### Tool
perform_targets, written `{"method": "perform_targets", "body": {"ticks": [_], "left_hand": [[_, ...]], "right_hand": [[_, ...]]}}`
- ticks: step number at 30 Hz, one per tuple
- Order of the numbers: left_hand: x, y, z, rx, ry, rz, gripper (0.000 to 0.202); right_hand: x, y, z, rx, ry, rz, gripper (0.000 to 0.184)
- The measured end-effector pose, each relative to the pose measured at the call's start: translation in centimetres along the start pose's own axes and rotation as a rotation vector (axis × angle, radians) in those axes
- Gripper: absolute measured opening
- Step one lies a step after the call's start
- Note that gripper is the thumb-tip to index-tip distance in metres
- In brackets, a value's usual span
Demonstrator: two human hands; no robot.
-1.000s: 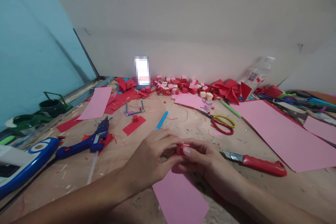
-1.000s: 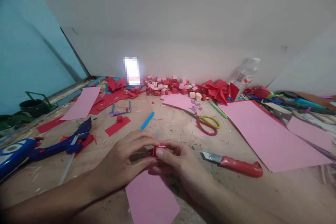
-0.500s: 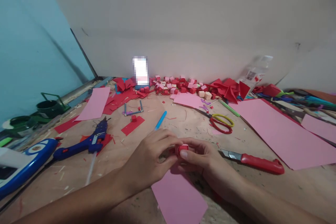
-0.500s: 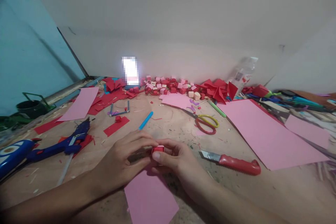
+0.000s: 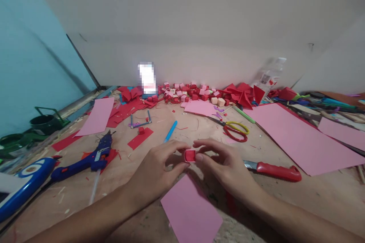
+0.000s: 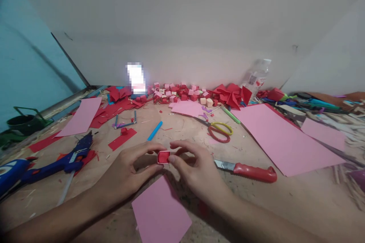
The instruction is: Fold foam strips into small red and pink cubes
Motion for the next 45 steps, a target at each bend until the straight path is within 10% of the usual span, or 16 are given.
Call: {"method": "perform_targets", "body": {"ticks": [5,24,45], "left_hand": [[0.0,0.4,0.0,0.045,-0.007,-0.066,0.026],[0.4,-0.1,0.7,0.011,-0.119,-0.181,0.039],[0.8,-1.3,1.2,-0.027,-0.229,-0.265,0.031]], "right_hand": [[-3.4,0.2,0.6,0.014,0.336,0.346,0.015],[-3.4,-1.3,1.1,-0.091,0.419,0.552,0.016],[-5.6,-4.2,4.3,-0.100,0.941,1.188,0.022]]}}
Point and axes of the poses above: each hand's wrist, its own z-axis away from the middle knuckle, its own y-axis out of the back of the hand, x = y × z, the point moved 10 cm from there along -z, towards the middle knuckle, and after that the axes turned 8 degrees about z, right-handed, at the moved point
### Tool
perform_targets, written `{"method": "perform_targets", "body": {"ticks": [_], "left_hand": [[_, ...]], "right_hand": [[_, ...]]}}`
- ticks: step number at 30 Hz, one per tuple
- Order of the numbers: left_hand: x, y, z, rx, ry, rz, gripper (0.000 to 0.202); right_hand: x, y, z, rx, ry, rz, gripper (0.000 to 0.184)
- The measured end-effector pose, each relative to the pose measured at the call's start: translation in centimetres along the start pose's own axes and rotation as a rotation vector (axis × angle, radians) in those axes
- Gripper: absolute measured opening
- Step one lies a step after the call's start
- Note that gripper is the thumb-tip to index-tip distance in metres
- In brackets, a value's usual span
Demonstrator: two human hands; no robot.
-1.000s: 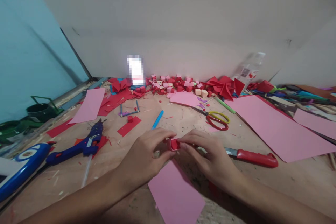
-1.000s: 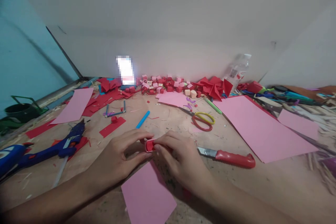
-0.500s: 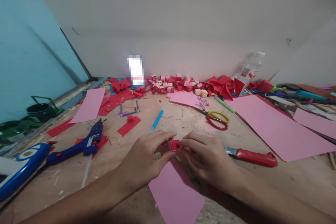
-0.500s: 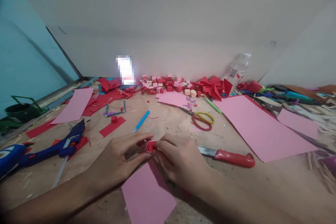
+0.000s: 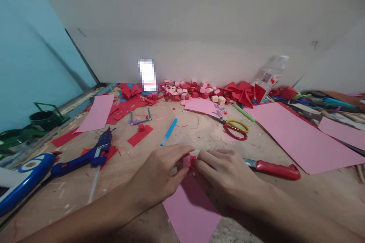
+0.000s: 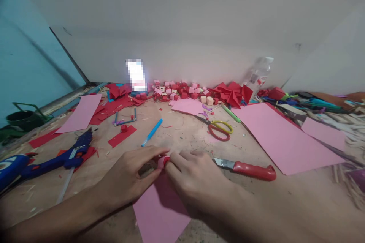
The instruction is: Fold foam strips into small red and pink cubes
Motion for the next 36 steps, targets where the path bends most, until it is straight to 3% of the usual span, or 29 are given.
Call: {"method": "perform_targets", "body": {"ticks": [14,20,25,31,36], "left_hand": [[-0.4,0.1,-0.3,-0.008,0.073,0.031,0.023],[-0.5,0.6,-0.7,-0.012,0.110,0.098,0.022],[-0.7,0.8,-0.8,0.002,0.165,0.194,0.027],[-2.8,0.7,-0.1,0.084,0.387,0.432,0.015],[-3.2,0.7,-0.4,0.077,0.427,0.528,0.012]], "right_hand": [[0.7,0.5,-0.2,0.054,-0.067,-0.019,0.024],[2.7,0.7,-0.1,0.061,-0.238,-0.261,0.008],[3.8,-0.2,0.2,0.117,-0.337,-0.468,0.022],[5.0,-1.5,0.9,0.124,-0.526,-0.677,0.021],[5.2,-2.4,1.2,0.096,-0.610,-0.831,0.036]]}}
Point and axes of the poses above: each hand's wrist, its own z-axis away from the middle knuckle, its own y-axis out of the back of the hand, x = y × z, the point moved 10 cm from there along -z, towards the middle knuckle, and after that the axes turned 8 degrees about z, right-handed, at the moved point
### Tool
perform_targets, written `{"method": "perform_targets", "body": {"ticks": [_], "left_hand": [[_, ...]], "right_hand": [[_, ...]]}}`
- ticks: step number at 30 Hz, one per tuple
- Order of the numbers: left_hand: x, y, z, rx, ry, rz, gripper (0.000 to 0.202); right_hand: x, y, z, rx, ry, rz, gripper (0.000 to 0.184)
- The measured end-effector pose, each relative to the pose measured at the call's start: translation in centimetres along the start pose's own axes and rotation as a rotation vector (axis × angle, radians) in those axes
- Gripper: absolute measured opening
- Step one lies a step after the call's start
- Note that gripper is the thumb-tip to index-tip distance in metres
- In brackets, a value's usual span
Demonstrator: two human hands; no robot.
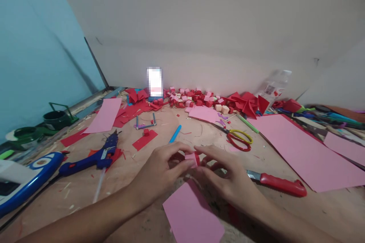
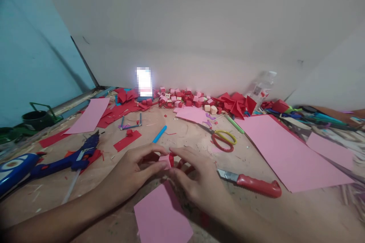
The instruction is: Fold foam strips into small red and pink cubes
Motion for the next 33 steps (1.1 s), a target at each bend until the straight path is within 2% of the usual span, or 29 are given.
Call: {"method": "perform_targets", "body": {"ticks": [3,6,8,10,15,26,33], "left_hand": [[-1.0,0.1,-0.2,0.003,0.081,0.086,0.019],[-1.7,-0.2,-0.1,-0.014,0.134,0.149,0.023],[-2.0,-0.5,0.0,-0.025,0.156,0.172,0.034],[-1.7,-0.3,0.0,-0.012,0.118,0.128,0.039],[-0.2,0.0,-0.2,-0.007,-0.005,-0.038,0.023],[1.1,-0.5,0.1,-0.074,-0.044,-0.084,0.018],[1.0,-0.3,0.2,-0.064,-0.041,-0.080,0.026]], "right_hand": [[-0.1,-0.5,0.0,-0.040,0.014,0.004,0.036],[0.1,-0.4,0.1,-0.016,0.021,0.058,0.030],[0.2,-0.2,0.1,0.005,0.015,0.080,0.028],[0.3,0.1,0.2,0.027,0.010,0.085,0.025],[0.1,0.4,0.0,0.040,0.023,0.053,0.021],[-0.6,0.1,-0.4,-0.055,-0.020,0.051,0.013],[-0.8,0.3,-0.4,-0.037,0.004,0.056,0.018]]}}
Point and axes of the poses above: each hand's wrist, its own z-axis away from the middle knuckle, its own y-axis out of the back of the hand, x = y × z, the point moved 10 cm from there along -z, towards the middle knuckle, and after that the axes turned 8 degrees about z, right-handed, at the moved point
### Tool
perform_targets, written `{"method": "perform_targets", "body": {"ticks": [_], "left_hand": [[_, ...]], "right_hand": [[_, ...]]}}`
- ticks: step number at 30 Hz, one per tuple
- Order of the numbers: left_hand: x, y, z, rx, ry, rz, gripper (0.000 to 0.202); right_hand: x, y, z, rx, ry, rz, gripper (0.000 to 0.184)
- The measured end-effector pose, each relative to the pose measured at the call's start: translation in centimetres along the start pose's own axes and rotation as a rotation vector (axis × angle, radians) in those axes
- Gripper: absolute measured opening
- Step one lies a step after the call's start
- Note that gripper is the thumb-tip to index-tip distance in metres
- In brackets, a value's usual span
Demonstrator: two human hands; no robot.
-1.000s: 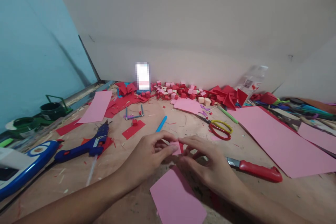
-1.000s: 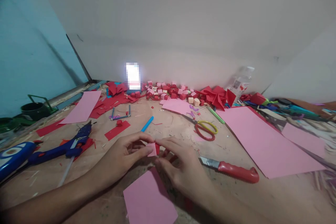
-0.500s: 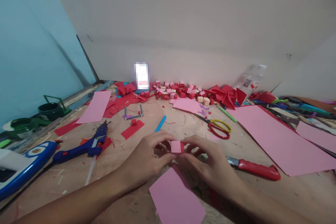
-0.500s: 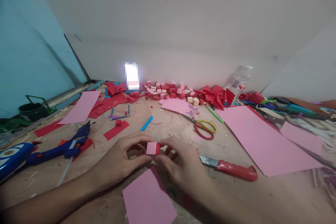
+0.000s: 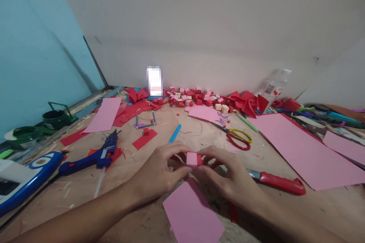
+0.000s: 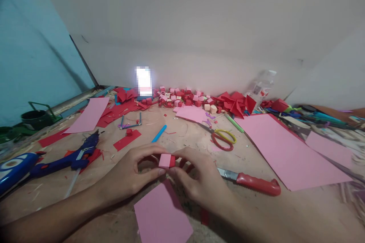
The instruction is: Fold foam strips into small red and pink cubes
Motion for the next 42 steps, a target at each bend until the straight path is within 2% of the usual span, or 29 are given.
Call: {"method": "perform_targets", "body": {"ticks": [5,14,18,25,31,42], "left_hand": [[-0.5,0.3,-0.1,0.041,0.028,0.017,0.028],[-1.0,0.1,-0.2,0.008,0.048,0.030,0.016],[-1.2,0.0,-0.3,0.007,0.066,0.054,0.016],[-2.4,0.5,-0.5,0.062,0.147,0.184,0.032],[-2.7,0.3,-0.5,0.032,0.143,0.253,0.024],[-2.9,-0.1,-0.7,-0.012,0.142,0.269,0.028]], "right_hand": [[0.6,-0.2,0.2,0.019,-0.011,-0.019,0.017],[1.1,-0.9,0.4,-0.040,-0.069,-0.018,0.015],[1.3,-1.0,0.2,-0.043,-0.090,-0.022,0.017],[2.0,-0.8,0.0,0.009,-0.132,-0.159,0.038],[1.3,-0.6,0.0,0.009,-0.082,-0.125,0.030],[1.0,-1.2,0.2,-0.052,-0.059,-0.054,0.035]]}}
Point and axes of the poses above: each hand's wrist, its own z-axis away from the middle knuckle, its own y-axis out of the back of the hand, x = y × z, the point moved 10 cm from there along -z, towards the middle knuckle, and after that the axes turned 8 degrees about z, right-handed, at the moved point
